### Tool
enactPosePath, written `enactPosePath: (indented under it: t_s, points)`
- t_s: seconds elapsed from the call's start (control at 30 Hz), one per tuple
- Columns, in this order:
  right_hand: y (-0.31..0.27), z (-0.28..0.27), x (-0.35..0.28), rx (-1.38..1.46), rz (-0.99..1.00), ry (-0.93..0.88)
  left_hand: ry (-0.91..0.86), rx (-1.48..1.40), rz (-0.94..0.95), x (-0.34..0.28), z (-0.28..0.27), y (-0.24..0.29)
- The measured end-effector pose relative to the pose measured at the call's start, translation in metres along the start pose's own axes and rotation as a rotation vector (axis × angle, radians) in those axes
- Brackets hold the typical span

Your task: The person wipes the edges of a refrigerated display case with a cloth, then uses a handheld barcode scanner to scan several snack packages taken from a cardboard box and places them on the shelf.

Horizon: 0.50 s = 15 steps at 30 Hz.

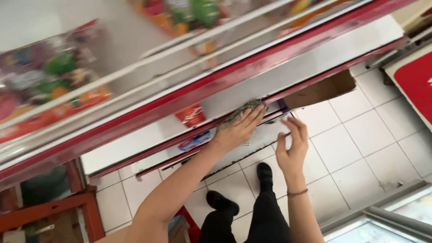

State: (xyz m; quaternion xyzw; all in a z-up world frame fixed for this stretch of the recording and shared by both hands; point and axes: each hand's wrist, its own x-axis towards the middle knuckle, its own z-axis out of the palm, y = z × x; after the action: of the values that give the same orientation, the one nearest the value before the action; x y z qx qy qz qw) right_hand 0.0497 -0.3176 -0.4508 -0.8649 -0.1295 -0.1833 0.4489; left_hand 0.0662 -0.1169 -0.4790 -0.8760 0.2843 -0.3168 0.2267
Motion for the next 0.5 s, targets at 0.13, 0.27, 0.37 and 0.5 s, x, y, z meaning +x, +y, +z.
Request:
enactPosePath:
  t_s: [0.13,0.27,0.37,0.5]
  points:
    - [0.038,-0.026,0.033,0.069,0.154,0.12,-0.027,0.032,0.058,0.043,0.018,0.018]
    - [0.072,-0.051,0.058,-0.005,0.069,0.178,-0.002,0.063,0.07,0.099,0.039,0.039]
    - [0.099,-0.07,0.071,-0.022,0.092,0.199,0.025,0.097,0.086,0.145,0.054,0.056]
    - [0.139,-0.098,0.088,-0.022,0.148,0.214,0.045,0.08,0.088,0.204,0.072,0.079]
